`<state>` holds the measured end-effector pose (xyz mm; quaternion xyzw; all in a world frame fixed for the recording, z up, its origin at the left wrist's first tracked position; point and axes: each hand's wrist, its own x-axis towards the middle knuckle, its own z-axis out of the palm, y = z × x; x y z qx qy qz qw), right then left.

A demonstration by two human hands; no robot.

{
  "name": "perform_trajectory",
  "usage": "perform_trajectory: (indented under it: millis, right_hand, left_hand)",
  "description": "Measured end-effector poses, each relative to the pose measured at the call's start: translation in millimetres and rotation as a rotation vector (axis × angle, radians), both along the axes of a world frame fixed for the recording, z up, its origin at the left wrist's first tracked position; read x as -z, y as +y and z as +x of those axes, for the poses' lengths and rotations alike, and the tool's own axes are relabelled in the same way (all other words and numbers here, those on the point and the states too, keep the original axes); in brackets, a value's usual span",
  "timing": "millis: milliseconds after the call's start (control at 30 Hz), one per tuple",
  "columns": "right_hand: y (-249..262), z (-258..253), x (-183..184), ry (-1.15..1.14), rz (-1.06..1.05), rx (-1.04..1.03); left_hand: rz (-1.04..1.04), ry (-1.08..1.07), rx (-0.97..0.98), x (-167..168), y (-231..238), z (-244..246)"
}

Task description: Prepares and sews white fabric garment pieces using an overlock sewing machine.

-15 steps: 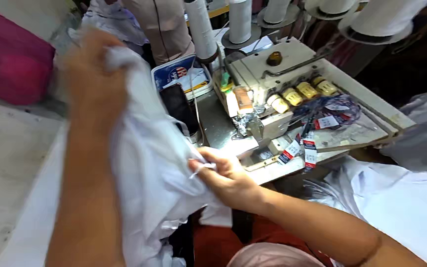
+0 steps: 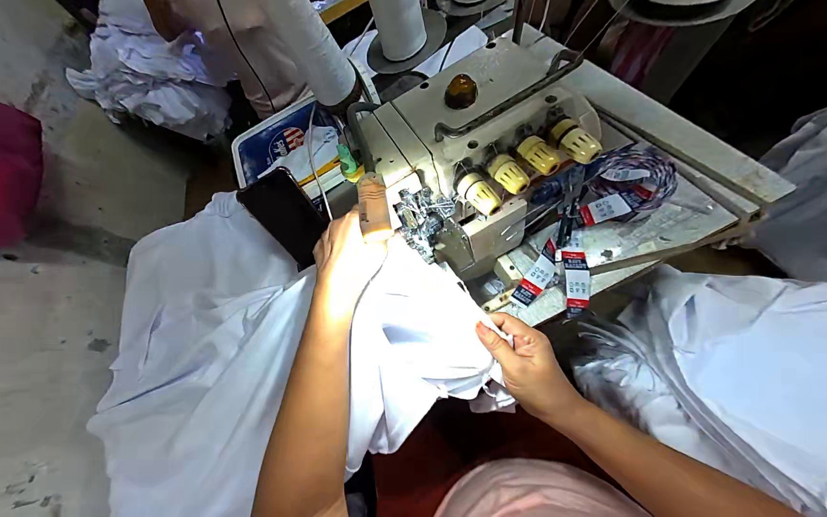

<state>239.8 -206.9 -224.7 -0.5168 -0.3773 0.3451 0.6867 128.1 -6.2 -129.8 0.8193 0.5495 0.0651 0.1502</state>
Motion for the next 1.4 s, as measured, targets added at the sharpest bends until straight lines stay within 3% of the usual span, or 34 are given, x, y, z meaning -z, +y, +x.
perform_trajectory:
  millis: [267, 367, 467, 500, 567, 667, 733, 833, 1033, 1100, 1233, 1400]
  right_hand:
    - [17, 3, 12, -0.048, -0.021, 0.047]
    - [5, 12, 20, -0.120, -0.085, 0.044]
    - [-15, 15, 16, -0.173, -0.106, 0.067]
    - [-21, 13, 12, -0.165, -0.075, 0.061]
    - [-32, 4, 5, -0.111, 0.053, 0.034]
    - [-37, -12, -12, 0.009, 0.168, -0.059]
    - [-38, -22, -22, 0.065, 0.191, -0.114]
    - [-40, -32, -25, 0.106, 0.207, -0.170]
    - [-49, -33, -22, -0.023, 0.261, -0.230]
    - [-53, -32, -26, -0.063, 0.303, -0.251]
    - [-58, -27, -35, -0.213, 0.428, -0.360]
    - [-60, -34, -34, -0.058, 0.417, -0.453]
  left_hand:
    - [0.080, 0.040, -0.096, 2, -7, 18]
    - [0.228, -0.162, 0.014, 12, -25, -1]
    - [0.440, -0.583, 0.063, 31, -93, -15]
    - [0.388, -0.739, 0.093, 40, -123, -17]
    - [0.094, -0.981, 0.215, 58, -172, -22]
    - [-0.250, -1.239, 0.318, 83, -205, -25]
    - [-0.287, -1.321, 0.326, 84, -210, -28]
    - [-0.170, -1.359, 0.211, 73, -209, -34]
    - [-0.041, -1.339, 0.209, 56, -210, -54]
    - [-0.116, -1.449, 0.277, 58, -210, -59]
    - [-0.529, -1.727, 0.532, 65, -207, -63]
    - [-0.654, -1.691, 0.697, 71, -203, -63]
